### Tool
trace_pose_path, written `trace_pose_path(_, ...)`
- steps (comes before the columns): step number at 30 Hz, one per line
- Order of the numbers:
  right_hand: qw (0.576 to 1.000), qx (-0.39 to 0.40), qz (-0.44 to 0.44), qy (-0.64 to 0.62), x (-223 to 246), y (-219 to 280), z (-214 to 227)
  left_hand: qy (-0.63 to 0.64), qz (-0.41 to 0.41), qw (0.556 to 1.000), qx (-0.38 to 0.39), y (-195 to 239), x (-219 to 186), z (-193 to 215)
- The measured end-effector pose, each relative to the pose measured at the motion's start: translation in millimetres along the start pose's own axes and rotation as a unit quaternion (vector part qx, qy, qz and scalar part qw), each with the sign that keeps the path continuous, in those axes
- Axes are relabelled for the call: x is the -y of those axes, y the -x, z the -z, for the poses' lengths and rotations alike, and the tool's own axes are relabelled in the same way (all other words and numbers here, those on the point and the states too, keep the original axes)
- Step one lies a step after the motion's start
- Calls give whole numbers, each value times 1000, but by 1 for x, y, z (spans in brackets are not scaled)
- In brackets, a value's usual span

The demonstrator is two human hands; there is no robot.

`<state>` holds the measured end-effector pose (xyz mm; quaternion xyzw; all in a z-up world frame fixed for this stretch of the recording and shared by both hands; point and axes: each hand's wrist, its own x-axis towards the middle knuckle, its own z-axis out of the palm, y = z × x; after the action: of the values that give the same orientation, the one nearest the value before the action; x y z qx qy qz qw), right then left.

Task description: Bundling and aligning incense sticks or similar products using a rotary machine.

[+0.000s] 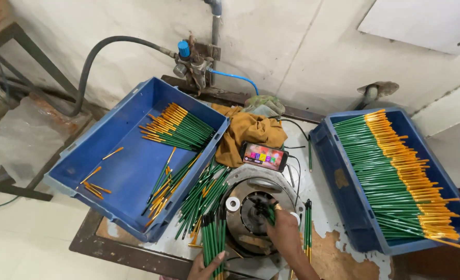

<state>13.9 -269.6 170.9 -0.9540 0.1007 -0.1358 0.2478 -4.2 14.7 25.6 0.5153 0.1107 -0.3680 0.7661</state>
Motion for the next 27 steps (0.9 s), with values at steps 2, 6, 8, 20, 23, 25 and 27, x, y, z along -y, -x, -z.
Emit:
trace_pose_path(2,996,-23,54,-72,41,2,37,-23,-7,999,-41,14,-15,-21)
trace_pose_path(6,938,307,14,-158,117,-3,92,-32,-160,986,-20,49,-48,-60)
trace_pose_path(8,931,317,20,-180,113,-4,94,-54,-108,992,32,44,-57,-53)
trace_pose_path(20,994,-1,-93,-50,59,-8,100,39,3,997,-73,13,-36,-34)
trace_pose_path(23,998,47,26,19,32,-10,49,38,6,998,-58,17,-44,-40)
trace_pose_path(25,991,98,59,69,18,-10,26,50,33,996,-68,9,-40,-37)
trace_pose_path(27,992,86,30,82,9,-10,12,40,45,996,-64,-12,-13,-14)
